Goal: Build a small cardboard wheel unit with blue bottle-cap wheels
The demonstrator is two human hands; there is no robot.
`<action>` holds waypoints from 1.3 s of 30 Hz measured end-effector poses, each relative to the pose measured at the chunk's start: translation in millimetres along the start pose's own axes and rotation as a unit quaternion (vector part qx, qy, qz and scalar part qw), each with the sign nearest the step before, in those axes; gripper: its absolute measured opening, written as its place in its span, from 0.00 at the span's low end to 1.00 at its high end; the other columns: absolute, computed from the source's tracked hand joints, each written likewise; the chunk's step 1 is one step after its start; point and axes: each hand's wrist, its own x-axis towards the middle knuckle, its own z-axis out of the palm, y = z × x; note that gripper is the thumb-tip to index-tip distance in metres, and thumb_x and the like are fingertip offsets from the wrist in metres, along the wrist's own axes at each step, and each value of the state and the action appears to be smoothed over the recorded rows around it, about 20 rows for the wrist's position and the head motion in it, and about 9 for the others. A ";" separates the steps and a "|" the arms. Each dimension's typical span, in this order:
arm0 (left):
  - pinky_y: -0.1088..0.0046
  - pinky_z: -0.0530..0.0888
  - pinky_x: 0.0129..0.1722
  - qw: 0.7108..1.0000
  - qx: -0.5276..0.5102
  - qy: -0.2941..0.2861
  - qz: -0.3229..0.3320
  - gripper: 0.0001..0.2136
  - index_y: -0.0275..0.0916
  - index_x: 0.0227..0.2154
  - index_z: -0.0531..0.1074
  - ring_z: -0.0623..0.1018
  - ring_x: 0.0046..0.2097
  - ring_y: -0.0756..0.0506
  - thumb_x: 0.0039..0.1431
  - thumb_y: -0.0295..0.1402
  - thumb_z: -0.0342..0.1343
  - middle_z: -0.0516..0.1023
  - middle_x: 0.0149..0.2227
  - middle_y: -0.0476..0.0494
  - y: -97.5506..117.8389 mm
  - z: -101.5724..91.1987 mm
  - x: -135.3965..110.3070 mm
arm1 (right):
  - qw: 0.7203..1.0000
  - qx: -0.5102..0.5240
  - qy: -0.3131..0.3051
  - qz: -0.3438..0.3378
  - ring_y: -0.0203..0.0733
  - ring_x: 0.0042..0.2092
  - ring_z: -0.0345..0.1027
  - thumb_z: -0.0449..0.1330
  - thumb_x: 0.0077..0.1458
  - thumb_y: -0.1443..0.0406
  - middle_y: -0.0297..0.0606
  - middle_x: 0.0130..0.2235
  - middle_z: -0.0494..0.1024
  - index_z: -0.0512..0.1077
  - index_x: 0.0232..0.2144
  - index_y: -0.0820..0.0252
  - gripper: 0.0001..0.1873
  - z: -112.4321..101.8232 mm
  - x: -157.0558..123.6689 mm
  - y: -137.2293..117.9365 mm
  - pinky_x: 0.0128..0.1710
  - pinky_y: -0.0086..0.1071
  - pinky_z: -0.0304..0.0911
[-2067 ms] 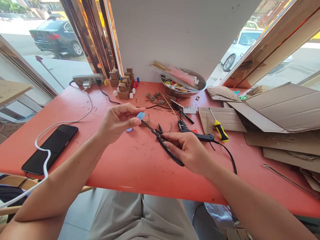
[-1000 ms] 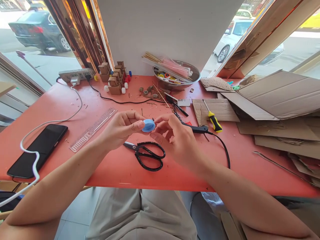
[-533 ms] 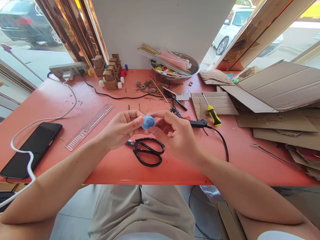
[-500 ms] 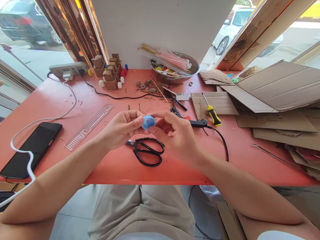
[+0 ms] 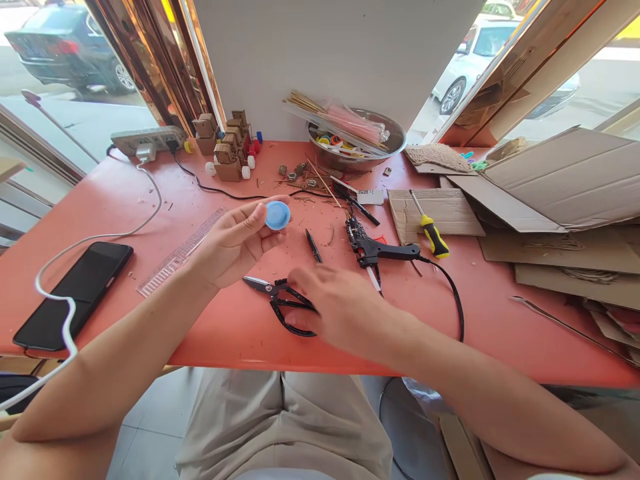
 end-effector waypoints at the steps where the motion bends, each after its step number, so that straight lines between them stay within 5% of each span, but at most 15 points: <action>1: 0.75 0.84 0.44 1.000 -0.002 0.009 0.004 0.13 0.38 0.44 0.85 0.84 0.38 0.49 0.60 0.37 0.76 0.84 0.36 0.48 1.1 -1.3 1.0 | 0.998 -0.042 -0.039 -0.008 0.49 0.43 0.81 0.71 0.62 0.69 0.45 0.40 0.85 0.76 0.45 0.61 0.11 0.0 -0.7 -5.4 0.37 0.33 0.65; 5: 0.78 0.84 0.41 1.000 0.002 0.009 0.029 0.10 0.39 0.40 0.85 0.83 0.36 0.51 0.60 0.37 0.75 0.84 0.34 0.48 6.1 -1.5 2.4 | 0.978 -0.158 -0.137 0.003 0.49 0.38 0.81 0.62 0.59 0.81 0.47 0.37 0.86 0.80 0.44 0.62 0.16 -6.4 -0.6 -19.1 0.33 0.33 0.63; 9: 0.79 0.84 0.39 0.999 0.003 0.024 0.042 0.06 0.40 0.36 0.85 0.83 0.35 0.51 0.62 0.36 0.73 0.85 0.35 0.47 14.1 -2.7 3.7 | 0.975 -0.139 -0.164 0.056 0.46 0.30 0.77 0.62 0.57 0.79 0.43 0.30 0.84 0.81 0.40 0.61 0.14 -17.4 0.9 -13.8 0.26 0.35 0.51; 13: 0.78 0.83 0.39 0.995 0.012 0.082 0.056 0.06 0.40 0.36 0.84 0.82 0.33 0.51 0.70 0.35 0.66 0.85 0.36 0.46 21.4 -9.1 8.4 | 0.991 0.058 -0.099 0.072 0.39 0.26 0.69 0.64 0.58 0.72 0.34 0.28 0.80 0.78 0.40 0.58 0.07 -24.3 0.9 8.7 0.24 0.30 0.51; 16: 0.78 0.83 0.39 0.992 0.004 0.107 0.062 0.07 0.39 0.42 0.84 0.82 0.33 0.52 0.71 0.36 0.64 0.86 0.37 0.45 22.8 -12.9 11.7 | 0.958 0.281 -0.044 0.025 0.35 0.25 0.64 0.63 0.63 0.64 0.28 0.26 0.74 0.76 0.44 0.59 0.08 -26.9 2.9 26.8 0.25 0.27 0.57; 19: 0.77 0.84 0.39 0.993 -0.006 0.106 0.055 0.12 0.40 0.51 0.83 0.84 0.34 0.51 0.71 0.39 0.66 0.86 0.38 0.46 21.5 -13.4 12.2 | 0.929 0.369 0.032 0.002 0.33 0.24 0.59 0.63 0.65 0.55 0.26 0.24 0.69 0.78 0.48 0.62 0.18 -27.2 5.3 36.3 0.25 0.28 0.55; 22: 0.78 0.84 0.40 0.995 -0.009 0.095 0.042 0.14 0.41 0.54 0.82 0.86 0.36 0.50 0.71 0.41 0.65 0.86 0.36 0.47 19.7 -11.8 10.5 | 0.941 0.305 0.145 -0.005 0.34 0.24 0.58 0.65 0.64 0.50 0.27 0.22 0.68 0.83 0.47 0.62 0.22 -25.0 5.2 36.0 0.25 0.29 0.52; 26: 0.78 0.85 0.41 0.996 -0.008 0.079 0.042 0.12 0.41 0.51 0.84 0.87 0.39 0.49 0.71 0.39 0.66 0.86 0.36 0.47 18.2 -9.4 8.2 | 0.955 0.178 0.237 -0.002 0.39 0.30 0.72 0.64 0.68 0.54 0.35 0.32 0.85 0.86 0.49 0.55 0.16 -20.2 1.4 30.3 0.31 0.31 0.64; 31: 0.78 0.85 0.40 0.997 0.005 0.060 0.050 0.07 0.40 0.44 0.85 0.88 0.41 0.48 0.68 0.36 0.69 0.85 0.35 0.48 16.7 -6.5 5.6 | 0.964 0.023 0.263 0.018 0.46 0.39 0.83 0.62 0.72 0.56 0.41 0.45 0.90 0.85 0.55 0.51 0.17 -14.5 -2.9 28.0 0.35 0.32 0.68; 39: 0.71 0.87 0.49 0.997 0.016 0.058 0.054 0.10 0.42 0.46 0.85 0.88 0.49 0.43 0.65 0.39 0.72 0.86 0.39 0.46 12.3 -12.6 4.7 | 0.959 -0.064 0.274 0.017 0.43 0.37 0.83 0.58 0.74 0.53 0.39 0.44 0.91 0.84 0.56 0.50 0.20 -12.2 -6.1 25.0 0.28 0.30 0.59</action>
